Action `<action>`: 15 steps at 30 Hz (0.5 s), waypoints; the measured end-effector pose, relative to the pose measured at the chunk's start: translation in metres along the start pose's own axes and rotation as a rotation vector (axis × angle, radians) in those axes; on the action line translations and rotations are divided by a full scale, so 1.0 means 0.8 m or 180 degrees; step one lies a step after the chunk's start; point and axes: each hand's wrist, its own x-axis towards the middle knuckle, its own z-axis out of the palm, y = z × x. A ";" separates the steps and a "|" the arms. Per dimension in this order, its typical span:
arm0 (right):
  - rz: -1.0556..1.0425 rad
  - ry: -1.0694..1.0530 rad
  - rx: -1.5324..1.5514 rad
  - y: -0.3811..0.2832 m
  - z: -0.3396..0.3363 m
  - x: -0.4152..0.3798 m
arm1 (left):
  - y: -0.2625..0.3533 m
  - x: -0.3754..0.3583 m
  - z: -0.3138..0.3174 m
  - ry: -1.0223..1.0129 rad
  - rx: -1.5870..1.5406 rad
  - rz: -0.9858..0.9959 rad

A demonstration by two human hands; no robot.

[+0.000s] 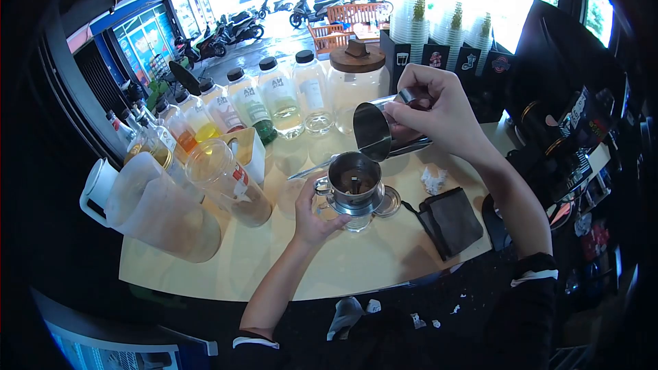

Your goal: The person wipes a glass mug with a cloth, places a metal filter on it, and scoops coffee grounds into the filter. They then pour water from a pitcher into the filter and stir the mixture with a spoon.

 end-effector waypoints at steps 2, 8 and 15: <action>-0.0038 -0.0011 -0.0051 -0.002 -0.001 -0.001 | 0.003 0.001 0.001 -0.0008 -0.0060 -0.0046; 0.0031 -0.0098 -0.0044 -0.013 0.002 -0.005 | 0.002 -0.001 0.002 0.0000 -0.0085 -0.0091; 0.0044 -0.0112 -0.0098 -0.009 0.012 -0.003 | 0.006 0.001 0.001 0.0015 -0.0073 -0.0081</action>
